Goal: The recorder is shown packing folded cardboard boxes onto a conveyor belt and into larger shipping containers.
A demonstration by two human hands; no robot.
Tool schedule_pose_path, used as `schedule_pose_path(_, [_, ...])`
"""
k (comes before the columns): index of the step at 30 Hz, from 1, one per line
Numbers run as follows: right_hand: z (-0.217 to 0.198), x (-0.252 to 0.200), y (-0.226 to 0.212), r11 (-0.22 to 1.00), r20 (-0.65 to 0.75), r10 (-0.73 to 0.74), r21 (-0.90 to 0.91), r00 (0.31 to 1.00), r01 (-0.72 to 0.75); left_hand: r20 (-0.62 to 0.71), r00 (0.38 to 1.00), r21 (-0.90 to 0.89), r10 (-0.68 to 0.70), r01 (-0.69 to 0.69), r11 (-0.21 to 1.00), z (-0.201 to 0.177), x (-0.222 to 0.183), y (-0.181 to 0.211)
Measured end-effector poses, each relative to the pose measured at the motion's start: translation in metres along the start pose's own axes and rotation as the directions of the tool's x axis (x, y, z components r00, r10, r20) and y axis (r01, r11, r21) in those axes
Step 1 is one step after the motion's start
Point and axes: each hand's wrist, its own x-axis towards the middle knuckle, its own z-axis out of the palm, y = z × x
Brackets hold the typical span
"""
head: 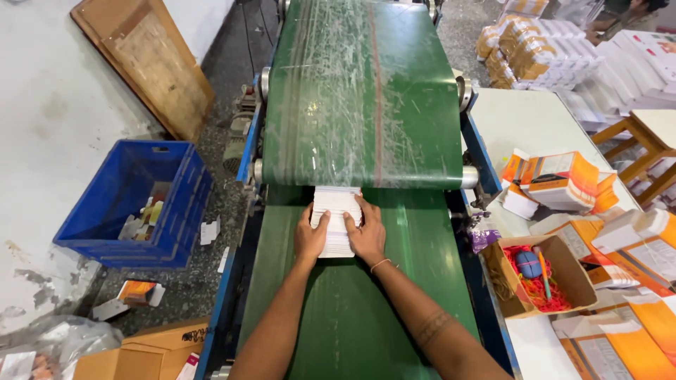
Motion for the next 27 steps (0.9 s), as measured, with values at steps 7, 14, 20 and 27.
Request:
schedule_pose_path(7, [0.001, -0.005, 0.003, 1.0, 0.003, 0.005, -0.008, 1.0, -0.005, -0.007, 1.0, -0.01, 0.018, -0.018, 1.0, -0.004, -0.007, -0.001])
schedule_pose_path(14, [-0.004, -0.009, 0.0, 1.0, 0.018, 0.025, 0.003, 1.0, -0.025, 0.005, 1.0, -0.015, -0.023, 0.023, 1.0, -0.006, -0.013, 0.005])
schedule_pose_path(20, [-0.004, -0.014, 0.003, 1.0, -0.002, -0.012, 0.012, 1.0, 0.012, 0.015, 0.998, -0.045, -0.058, 0.058, 0.997, -0.012, -0.022, 0.015])
schedule_pose_path(27, [-0.007, -0.019, -0.001, 0.999, 0.018, 0.025, 0.042, 1.0, -0.026, 0.017, 0.998, -0.02, -0.058, 0.059, 0.998, -0.012, -0.024, 0.01])
